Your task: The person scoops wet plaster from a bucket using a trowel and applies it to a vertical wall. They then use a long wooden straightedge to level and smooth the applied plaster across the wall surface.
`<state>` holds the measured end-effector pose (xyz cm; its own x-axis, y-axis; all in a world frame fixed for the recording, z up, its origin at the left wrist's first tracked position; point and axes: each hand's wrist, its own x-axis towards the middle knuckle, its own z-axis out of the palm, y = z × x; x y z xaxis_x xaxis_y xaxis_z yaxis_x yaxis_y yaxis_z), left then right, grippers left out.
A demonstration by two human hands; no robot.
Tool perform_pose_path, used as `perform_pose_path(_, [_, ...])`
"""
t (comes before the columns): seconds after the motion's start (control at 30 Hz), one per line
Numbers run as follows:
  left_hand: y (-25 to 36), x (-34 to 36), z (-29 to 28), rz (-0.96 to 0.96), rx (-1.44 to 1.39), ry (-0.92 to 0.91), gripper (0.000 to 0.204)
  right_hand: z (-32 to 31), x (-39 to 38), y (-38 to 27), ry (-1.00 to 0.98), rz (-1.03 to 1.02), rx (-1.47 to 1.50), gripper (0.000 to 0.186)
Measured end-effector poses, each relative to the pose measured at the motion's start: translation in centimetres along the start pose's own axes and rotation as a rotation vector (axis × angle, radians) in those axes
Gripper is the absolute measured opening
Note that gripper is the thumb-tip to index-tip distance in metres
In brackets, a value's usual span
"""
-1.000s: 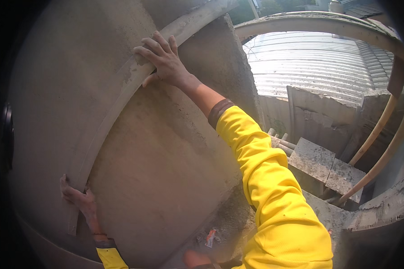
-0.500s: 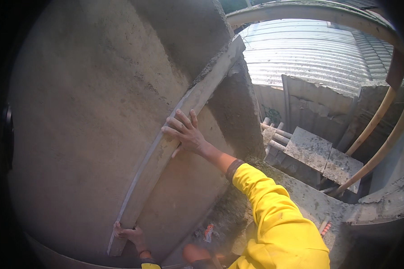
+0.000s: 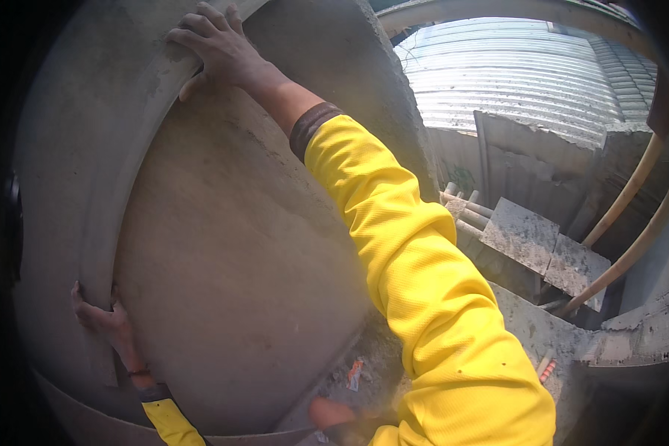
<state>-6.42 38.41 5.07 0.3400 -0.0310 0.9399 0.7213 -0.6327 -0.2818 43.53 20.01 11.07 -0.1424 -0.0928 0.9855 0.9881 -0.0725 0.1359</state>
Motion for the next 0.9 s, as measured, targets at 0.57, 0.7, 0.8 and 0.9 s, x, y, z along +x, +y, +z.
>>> perform_pose_path(0.57, [-1.7, -7.5, 0.2, -0.012, -0.075, -0.108, 0.087, -2.7, -12.4, -6.9, -0.147, 0.252, -0.013, 0.119])
perform_pose_path(0.7, [-0.9, 5.0, -1.4, 0.002, -0.007, -0.025, 0.084, 0.4, -0.8, -0.2, 0.139, -0.004, 0.060, 0.104])
perform_pose_path(0.8, [0.4, 7.0, -1.4, 0.028, -0.033, -0.011, 0.081, 2.0, -1.7, -0.1, 0.089, 0.154, 0.031, 0.099])
perform_pose_path(0.9, [1.0, 0.8, -1.3, -0.006, -0.103, -0.063, 0.079, 1.9, -5.5, -2.8, 0.189, 0.205, -0.013, 0.094])
